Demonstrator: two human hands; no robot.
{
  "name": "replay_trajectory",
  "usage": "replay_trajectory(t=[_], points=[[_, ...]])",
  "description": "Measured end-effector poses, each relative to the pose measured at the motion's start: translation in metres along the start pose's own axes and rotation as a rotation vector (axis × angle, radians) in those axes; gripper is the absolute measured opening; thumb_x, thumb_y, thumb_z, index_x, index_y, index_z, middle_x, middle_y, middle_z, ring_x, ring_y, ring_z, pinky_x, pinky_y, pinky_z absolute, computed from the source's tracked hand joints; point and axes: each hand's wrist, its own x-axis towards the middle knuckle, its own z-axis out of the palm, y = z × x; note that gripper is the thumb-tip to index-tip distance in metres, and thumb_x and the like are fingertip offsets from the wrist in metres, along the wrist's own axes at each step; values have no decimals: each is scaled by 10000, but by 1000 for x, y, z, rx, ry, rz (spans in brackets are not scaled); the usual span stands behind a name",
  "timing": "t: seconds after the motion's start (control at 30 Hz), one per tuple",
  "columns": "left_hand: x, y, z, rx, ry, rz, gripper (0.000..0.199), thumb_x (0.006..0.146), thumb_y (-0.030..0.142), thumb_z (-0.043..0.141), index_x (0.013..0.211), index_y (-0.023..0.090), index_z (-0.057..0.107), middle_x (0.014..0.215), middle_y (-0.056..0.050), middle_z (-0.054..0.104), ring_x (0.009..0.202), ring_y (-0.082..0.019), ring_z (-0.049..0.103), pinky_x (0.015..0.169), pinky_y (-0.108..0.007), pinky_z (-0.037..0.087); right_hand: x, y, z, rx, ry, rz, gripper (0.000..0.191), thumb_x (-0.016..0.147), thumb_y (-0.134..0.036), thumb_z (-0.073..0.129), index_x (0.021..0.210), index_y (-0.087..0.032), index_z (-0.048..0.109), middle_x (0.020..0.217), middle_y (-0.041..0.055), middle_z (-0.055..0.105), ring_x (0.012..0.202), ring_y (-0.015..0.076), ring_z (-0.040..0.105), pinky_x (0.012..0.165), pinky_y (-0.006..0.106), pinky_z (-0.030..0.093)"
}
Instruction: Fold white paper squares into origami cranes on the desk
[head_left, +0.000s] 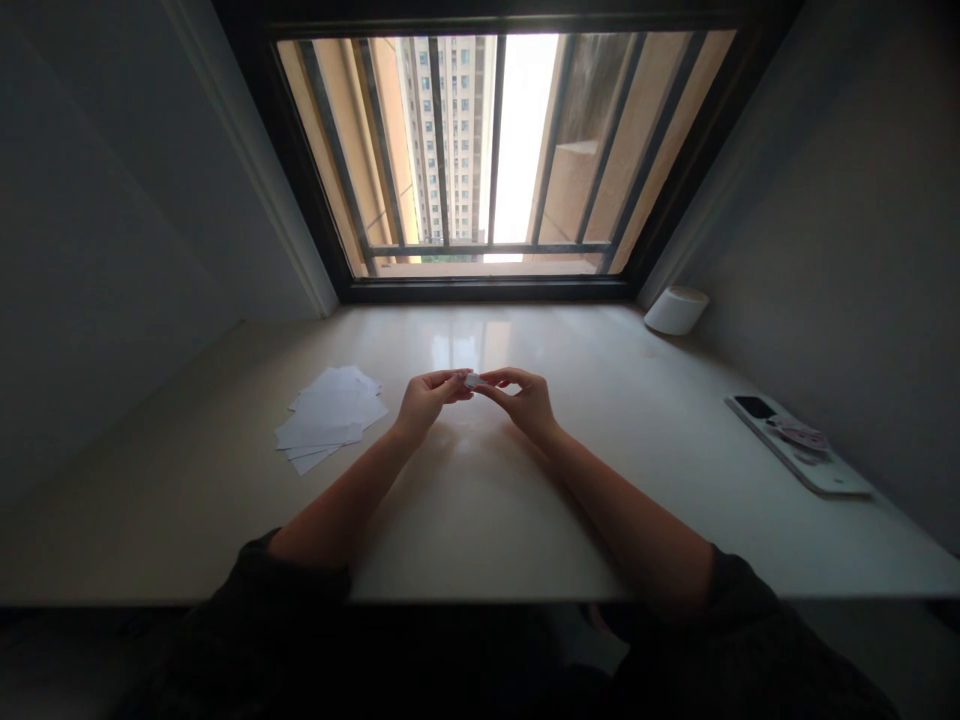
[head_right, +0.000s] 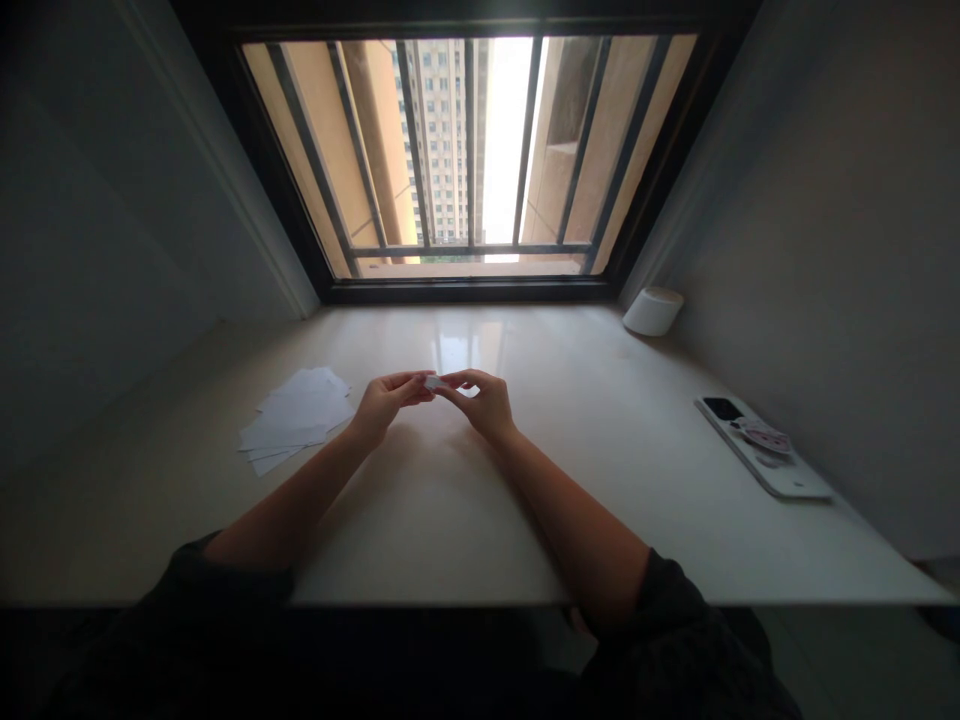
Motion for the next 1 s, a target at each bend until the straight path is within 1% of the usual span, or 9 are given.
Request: replay_trajectory(t=[0.1, 0.27, 0.43, 0.5, 0.73, 0.83, 1.0], points=[[1, 0, 0, -19, 2, 14, 467, 644, 459, 728, 955, 111, 706, 826, -94, 725, 729, -196, 668, 845, -393, 490, -1, 1, -1, -115, -3, -72, 209, 742, -417, 672, 828, -228, 696, 763, 26, 708, 697, 177, 641, 681, 322, 491], [-1, 1, 4, -13, 16, 32, 486, 621, 469, 741, 944, 109, 705, 817, -96, 725, 723, -193, 672, 842, -395, 499, -1, -1, -3, -290, -30, -191, 174, 845, -382, 570, 880, -235, 656, 820, 29, 700, 744, 176, 633, 715, 318, 482], [-3, 2, 7, -28, 30, 51, 456, 596, 459, 758, 886, 109, 712, 784, -89, 724, 707, -191, 670, 833, -401, 504, 0, -8, -7, -467, -59, -337, 138, 867, -314, 531, 889, -211, 620, 849, 57, 670, 817, 204, 593, 747, 337, 457], [-3, 1, 8, -25, 30, 58, 431, 584, 447, 769, 847, 109, 717, 778, -88, 723, 688, -186, 665, 819, -398, 510, -1, -10, -8, -513, -69, -370, 123, 858, -297, 532, 876, -208, 614, 845, 59, 661, 820, 210, 579, 749, 343, 449], [1, -3, 5, 18, 51, 102, 333, 588, 391, 773, 768, 116, 721, 820, -92, 723, 665, -176, 654, 773, -378, 525, -1, -8, -9, -521, -60, -403, 107, 841, -288, 558, 868, -226, 641, 819, 35, 678, 786, 196, 574, 729, 332, 443], [1, -4, 4, 29, 35, 114, 289, 596, 354, 769, 767, 125, 723, 844, -90, 724, 667, -170, 653, 777, -374, 524, 0, -7, -9, -533, -63, -430, 109, 835, -272, 565, 877, -238, 660, 818, 31, 686, 775, 193, 575, 724, 333, 447], [-1, 0, 6, 68, -46, 155, 274, 588, 279, 773, 824, 149, 724, 907, -78, 722, 821, -207, 662, 842, -371, 504, 0, -5, -9, -512, -28, -445, 119, 817, -254, 578, 885, -249, 675, 802, 25, 686, 765, 192, 576, 722, 338, 458]])
